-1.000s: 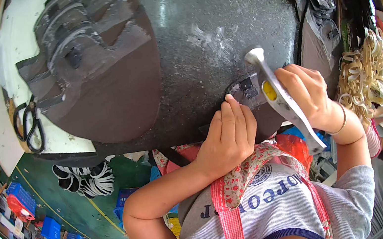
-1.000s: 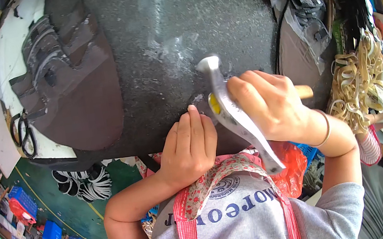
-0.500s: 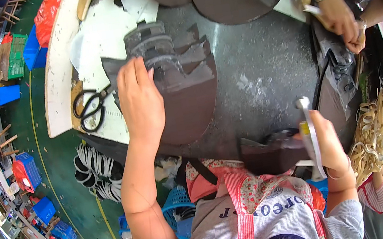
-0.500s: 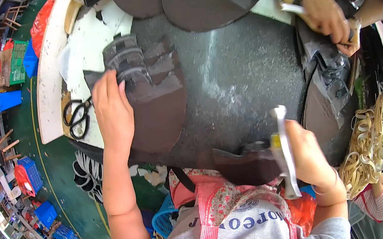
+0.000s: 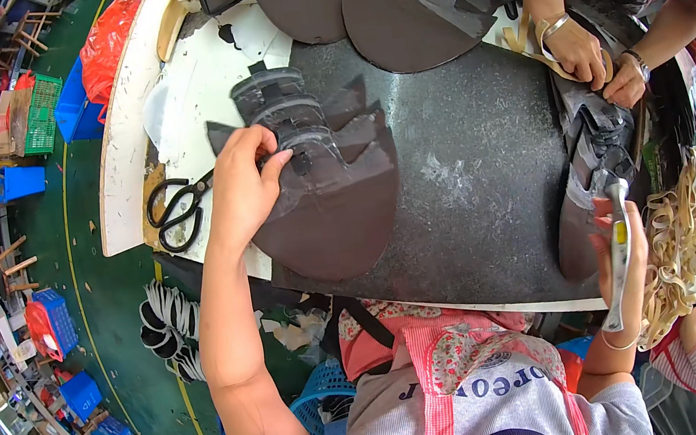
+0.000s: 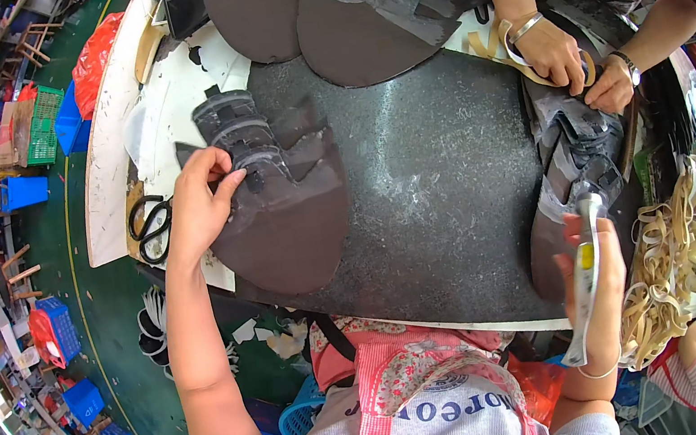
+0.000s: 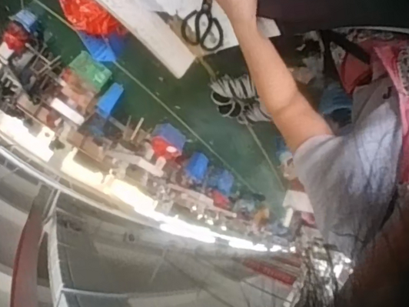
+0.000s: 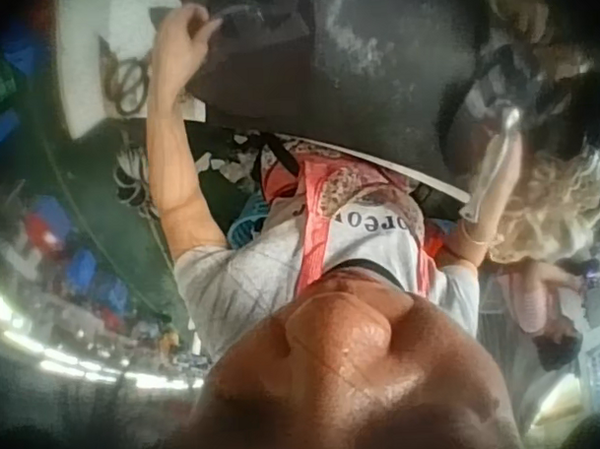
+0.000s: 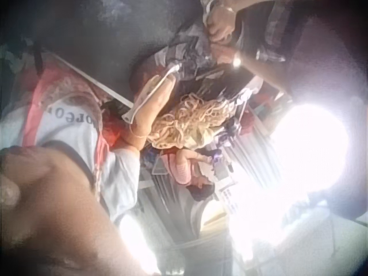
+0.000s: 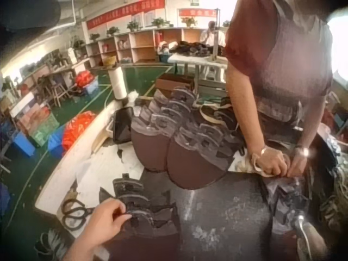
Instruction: The person flattens and shapes shoe upper pieces by folding edges and tapping them with a metal hammer on a work surface, working through multiple pieces.
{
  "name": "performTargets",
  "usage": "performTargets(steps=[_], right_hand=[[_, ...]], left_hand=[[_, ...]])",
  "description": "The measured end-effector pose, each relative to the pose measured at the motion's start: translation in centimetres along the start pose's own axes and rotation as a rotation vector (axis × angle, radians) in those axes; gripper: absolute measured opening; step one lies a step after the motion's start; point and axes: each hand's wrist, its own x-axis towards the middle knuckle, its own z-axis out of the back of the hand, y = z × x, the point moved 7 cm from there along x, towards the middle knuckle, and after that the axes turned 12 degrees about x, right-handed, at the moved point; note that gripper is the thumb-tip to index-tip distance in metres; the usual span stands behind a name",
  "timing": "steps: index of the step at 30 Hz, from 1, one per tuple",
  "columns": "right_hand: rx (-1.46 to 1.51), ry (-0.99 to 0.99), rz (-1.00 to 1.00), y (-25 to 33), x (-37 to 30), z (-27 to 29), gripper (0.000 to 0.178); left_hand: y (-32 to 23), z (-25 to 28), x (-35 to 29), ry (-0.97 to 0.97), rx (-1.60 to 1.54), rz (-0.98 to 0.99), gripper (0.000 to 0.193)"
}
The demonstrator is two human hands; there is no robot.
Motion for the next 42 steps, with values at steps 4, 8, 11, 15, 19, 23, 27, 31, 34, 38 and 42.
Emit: performTargets(steps=[4,8,11,15,19,23,27,31,34,38,42], right_hand=[[-0.484,0.586,0.672,0.9,-2.2,-4.7,0.060],[-0.596,0.615,0.705,1.2,-3.4,-6.8,0.056],[-0.464,0.623,0.586,0.8,-3.0,-6.3,0.054],[-0.536,0.584,0.682,2.4,-4.0,-6.1,0.044],[-0.484,0.554,0.628,3.3,-3.7,-4.8,0.042],[-0.768,0.717,0.761,3.6,-4.2,-7.2,0.037],[-0.732,0.868,0.652,0.0,-3.0,-7.2,0.033],[-0.732,0.950,0.509,-2.6,-2.6,-8.1,0.036],[-0.747,0.978,0.576,-3.6,-2.5,-8.1,0.038],[-0.630,0.926,0.583,-3.3,-2.1,-7.8,0.030],[-0.635,0.922,0.546,-3.4,-1.7,-7.6,0.029]], left_hand=[[0.3,0.3,-2.1,0.143,-0.248,0.088,0.012],[-1.8,-0.4,-4.3,0.422,-0.386,-0.043,0.016],[-5.3,0.9,-5.5,0.223,-0.245,-0.246,0.015],[-9.4,1.9,-5.5,0.198,-0.744,-0.011,0.009],[-13.9,-4.1,-7.6,0.551,-0.968,0.090,0.011],[-15.8,-8.2,-8.8,0.087,-0.284,-0.285,0.015],[-18.1,-8.0,-7.2,-0.015,-0.055,-0.472,0.028],[-20.0,-9.9,-5.4,0.162,-0.197,-0.728,0.030],[-20.7,-10.9,-4.8,0.363,-0.185,-0.793,0.029],[-21.0,-11.2,-3.8,0.443,-0.216,-0.862,0.027],[-20.9,-11.1,-3.6,0.424,-0.205,-0.949,0.025]])
